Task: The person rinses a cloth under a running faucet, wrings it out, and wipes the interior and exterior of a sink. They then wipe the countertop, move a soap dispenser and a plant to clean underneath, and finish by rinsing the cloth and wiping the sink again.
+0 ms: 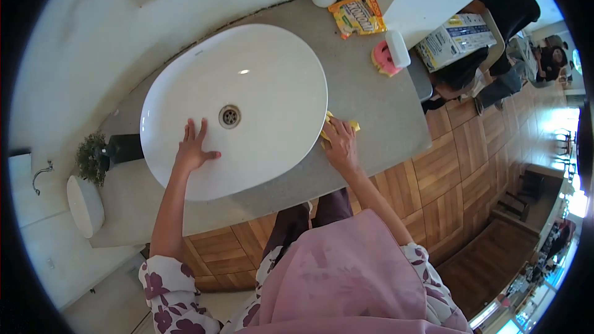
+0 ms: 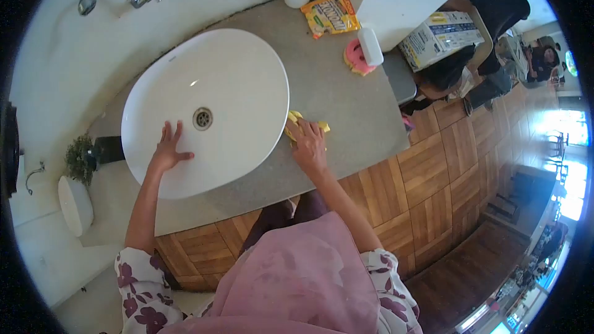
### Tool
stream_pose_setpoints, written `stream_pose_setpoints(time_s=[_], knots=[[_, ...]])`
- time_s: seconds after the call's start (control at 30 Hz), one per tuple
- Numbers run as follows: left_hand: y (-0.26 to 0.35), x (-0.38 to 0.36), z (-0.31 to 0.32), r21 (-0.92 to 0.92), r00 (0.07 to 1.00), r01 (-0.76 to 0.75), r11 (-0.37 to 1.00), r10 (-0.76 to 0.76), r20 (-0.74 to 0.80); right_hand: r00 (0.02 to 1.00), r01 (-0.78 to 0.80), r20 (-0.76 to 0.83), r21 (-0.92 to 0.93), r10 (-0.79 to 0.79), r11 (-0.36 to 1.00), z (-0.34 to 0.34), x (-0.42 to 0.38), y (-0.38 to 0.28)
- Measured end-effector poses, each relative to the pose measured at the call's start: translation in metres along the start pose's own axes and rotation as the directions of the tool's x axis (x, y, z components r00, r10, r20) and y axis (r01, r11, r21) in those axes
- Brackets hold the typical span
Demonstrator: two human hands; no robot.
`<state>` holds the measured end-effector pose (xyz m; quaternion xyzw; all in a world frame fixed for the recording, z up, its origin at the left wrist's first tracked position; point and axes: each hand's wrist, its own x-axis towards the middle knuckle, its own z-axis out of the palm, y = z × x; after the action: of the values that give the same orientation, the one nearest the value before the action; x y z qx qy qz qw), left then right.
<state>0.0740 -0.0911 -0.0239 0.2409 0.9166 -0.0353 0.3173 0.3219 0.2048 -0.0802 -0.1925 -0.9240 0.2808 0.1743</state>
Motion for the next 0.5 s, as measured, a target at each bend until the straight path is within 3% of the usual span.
stream_pose_setpoints(time_s=[0.17, 0.3, 0.37, 0.5], knots=[[-0.015, 0.012, 0.013, 0.013, 0.994, -0.075, 0.997, 0.076, -0.073, 0.998, -0.06, -0.021, -0.077, 0.058, 0.995, 0.031, -0.073, -0.066], [-0.009, 0.011, 0.009, 0.031, 0.998, -0.039, 0.999, 0.041, -0.057, 0.996, -0.091, -0.026, -0.117, 0.089, 0.989, 0.072, -0.106, -0.115], [-0.008, 0.012, 0.01, 0.02, 0.997, -0.037, 0.999, 0.038, -0.069, 0.998, -0.06, 0.005, -0.157, 0.061, 0.986, 0.1, -0.119, -0.137], [-0.006, 0.01, 0.009, 0.015, 0.996, -0.029, 0.999, 0.03, -0.082, 0.987, 0.162, 0.024, -0.174, -0.16, 0.971, 0.144, -0.128, -0.198]])
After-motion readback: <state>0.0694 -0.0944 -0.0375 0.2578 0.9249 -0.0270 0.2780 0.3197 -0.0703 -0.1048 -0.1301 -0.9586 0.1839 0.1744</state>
